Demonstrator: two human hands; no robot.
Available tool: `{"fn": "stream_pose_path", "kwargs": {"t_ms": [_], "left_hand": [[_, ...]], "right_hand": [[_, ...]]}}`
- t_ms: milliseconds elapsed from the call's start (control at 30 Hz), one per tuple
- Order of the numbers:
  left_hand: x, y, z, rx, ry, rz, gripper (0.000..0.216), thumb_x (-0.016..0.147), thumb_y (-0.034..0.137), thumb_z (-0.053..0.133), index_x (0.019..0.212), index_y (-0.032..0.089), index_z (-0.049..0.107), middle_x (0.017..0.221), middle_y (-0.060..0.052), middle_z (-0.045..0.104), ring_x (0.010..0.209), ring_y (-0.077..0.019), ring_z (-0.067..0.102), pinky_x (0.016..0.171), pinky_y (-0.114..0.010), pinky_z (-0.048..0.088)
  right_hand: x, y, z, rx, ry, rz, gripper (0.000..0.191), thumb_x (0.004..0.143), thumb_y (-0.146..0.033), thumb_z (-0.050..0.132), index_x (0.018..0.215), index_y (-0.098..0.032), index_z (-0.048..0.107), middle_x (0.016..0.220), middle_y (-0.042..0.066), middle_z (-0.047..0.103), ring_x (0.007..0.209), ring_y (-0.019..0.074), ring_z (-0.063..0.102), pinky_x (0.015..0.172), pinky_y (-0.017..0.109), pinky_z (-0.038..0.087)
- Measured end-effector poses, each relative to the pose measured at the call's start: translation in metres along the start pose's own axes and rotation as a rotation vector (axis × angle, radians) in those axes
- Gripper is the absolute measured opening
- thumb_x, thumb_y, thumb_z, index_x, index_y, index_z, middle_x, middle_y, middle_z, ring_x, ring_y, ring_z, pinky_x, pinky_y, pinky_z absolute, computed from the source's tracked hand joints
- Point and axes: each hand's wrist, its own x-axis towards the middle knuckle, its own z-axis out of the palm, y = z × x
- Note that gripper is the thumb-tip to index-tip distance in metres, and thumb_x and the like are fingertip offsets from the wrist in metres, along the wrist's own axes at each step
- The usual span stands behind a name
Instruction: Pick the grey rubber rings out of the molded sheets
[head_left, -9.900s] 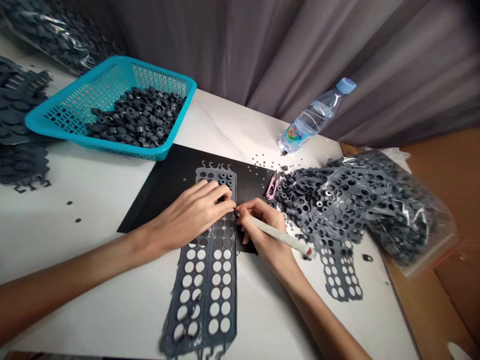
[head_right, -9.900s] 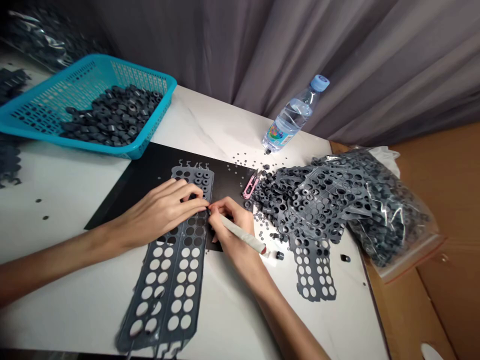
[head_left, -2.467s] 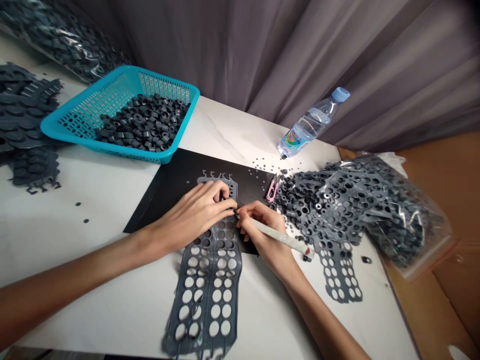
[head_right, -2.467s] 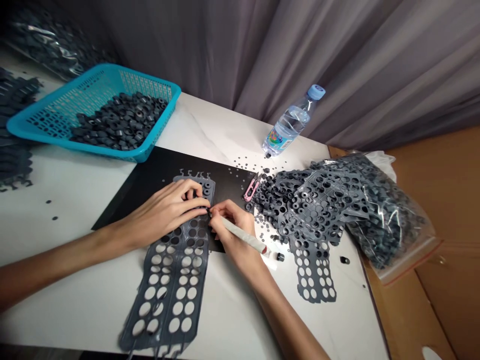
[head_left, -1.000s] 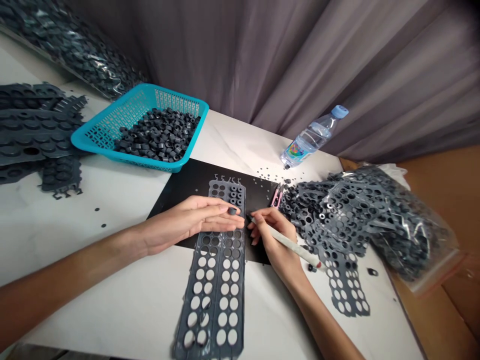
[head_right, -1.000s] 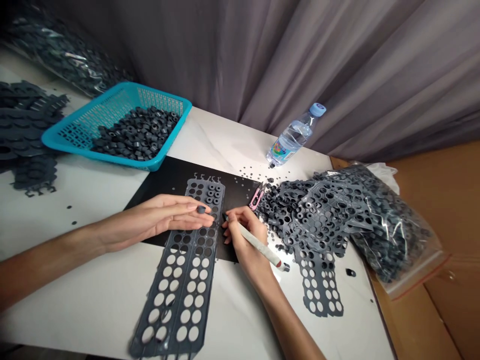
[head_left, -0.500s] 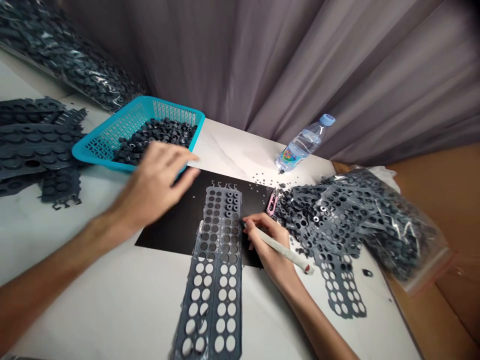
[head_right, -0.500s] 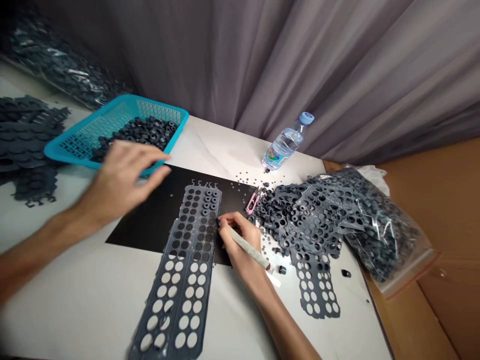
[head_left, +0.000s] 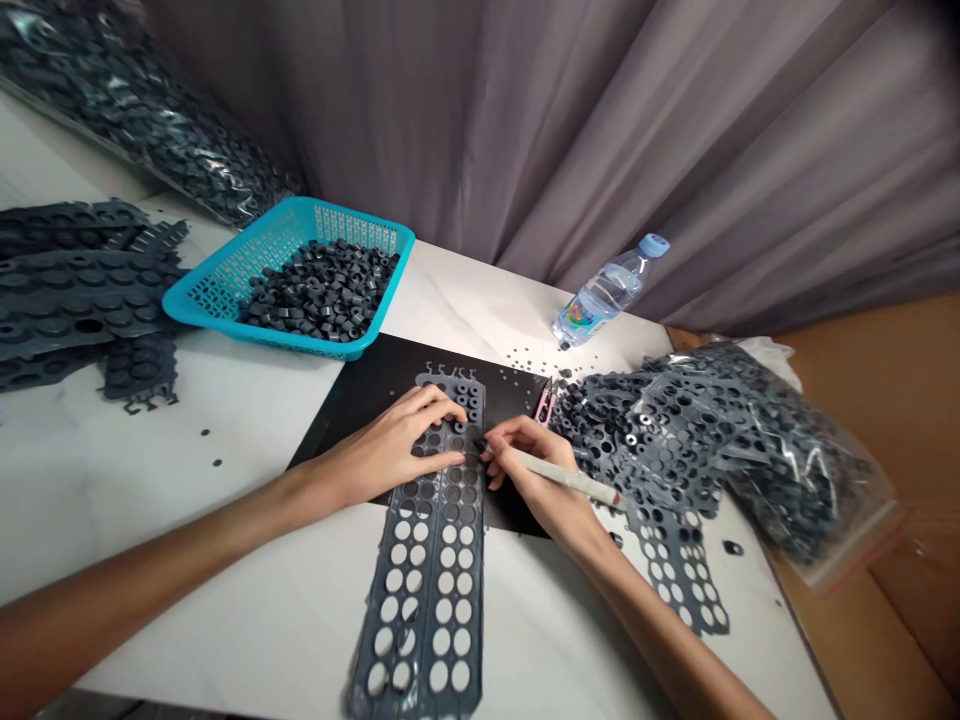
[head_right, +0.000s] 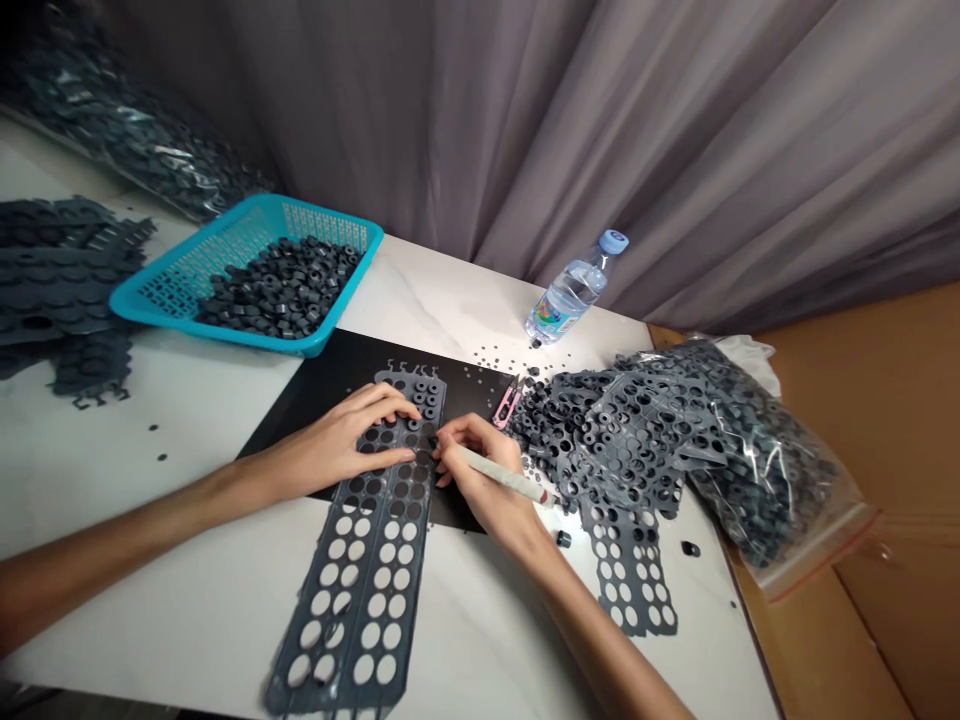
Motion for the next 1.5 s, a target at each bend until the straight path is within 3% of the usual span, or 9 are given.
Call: {"fn": "stream_pose_path", "kwargs": {"t_ms": [333,867,1000,1167,1267,1367,1433,1500], "left_hand": [[0.0,0.002,0.001,-0.009,-0.009,-0.03,0.031,0.096,0.039,0.07,0.124,0.03,0.06,0.122,-0.003,0.06,0.115,-0.0247,0.06,0.101,-0.044,0.053],[0.0,0.002,0.0,0.011,-0.006,-0.021,0.031,0.097,0.039,0.07,0.125,0.029,0.06,0.121,-0.003,0.06,0.11,-0.0227,0.062,0.099,-0.04,0.054],[0.002,0.004,0.001,0.076,0.015,-0.001,0.021,0.106,0.036,0.058,0.125,0.027,0.062,0.12,-0.003,0.06,0.108,-0.0206,0.063,0.098,-0.038,0.054],[0.005,0.006,0.012,0.311,0.03,0.174,0.027,0.112,0.02,0.039,0.116,0.02,0.066,0.115,-0.007,0.063,0.107,-0.0229,0.064,0.096,-0.041,0.053],[0.01,0.01,0.008,0.144,0.244,0.136,0.023,0.111,0.021,0.042,0.107,0.018,0.064,0.11,-0.006,0.063,0.098,-0.019,0.065,0.092,-0.036,0.054],[0.015,0.011,-0.01,-0.243,0.526,-0.053,0.015,0.109,0.03,0.054,0.106,0.018,0.063,0.1,-0.003,0.063,0.082,-0.013,0.063,0.08,-0.028,0.053],[0.015,0.009,-0.022,-0.508,0.519,-0.171,0.017,0.106,0.035,0.061,0.108,0.018,0.065,0.101,-0.003,0.066,0.085,-0.0119,0.064,0.079,-0.024,0.053],[0.012,0.007,-0.028,-0.714,0.394,-0.27,0.019,0.104,0.036,0.064,0.109,0.018,0.068,0.11,-0.005,0.069,0.098,-0.0134,0.066,0.088,-0.023,0.053]], "right_hand": [[0.011,0.015,0.008,0.094,-0.023,-0.048,0.008,0.091,-0.027,0.067,0.091,-0.02,0.068,0.081,0.001,0.069,0.063,0.0134,0.063,0.056,0.023,0.054],[0.009,0.011,0.011,0.021,-0.008,-0.053,0.017,0.096,-0.037,0.066,0.093,-0.02,0.068,0.08,0.001,0.07,0.063,0.0139,0.062,0.054,0.023,0.05],[0.008,0.009,0.01,-0.038,-0.02,-0.065,0.013,0.095,-0.032,0.065,0.091,-0.02,0.066,0.078,0.0,0.067,0.065,0.0141,0.061,0.056,0.022,0.047],[0.008,0.006,0.011,-0.161,-0.011,-0.113,0.017,0.098,-0.032,0.062,0.086,-0.02,0.064,0.073,-0.002,0.062,0.062,0.0126,0.055,0.056,0.023,0.041],[0.007,0.006,0.013,-0.202,0.009,-0.131,0.017,0.097,-0.03,0.062,0.083,-0.02,0.062,0.074,-0.003,0.06,0.063,0.012,0.052,0.056,0.023,0.038],[0.007,0.009,0.013,-0.149,0.007,-0.086,0.014,0.095,-0.029,0.064,0.084,-0.02,0.063,0.074,-0.003,0.061,0.063,0.0121,0.053,0.055,0.022,0.04],[0.007,0.012,0.013,-0.068,-0.005,-0.049,0.011,0.095,-0.028,0.065,0.087,-0.02,0.064,0.077,-0.001,0.064,0.065,0.0131,0.058,0.055,0.022,0.045],[0.008,0.013,0.012,0.029,-0.002,-0.024,0.011,0.095,-0.03,0.066,0.091,-0.02,0.066,0.079,0.0,0.068,0.066,0.014,0.062,0.056,0.022,0.05]]}}
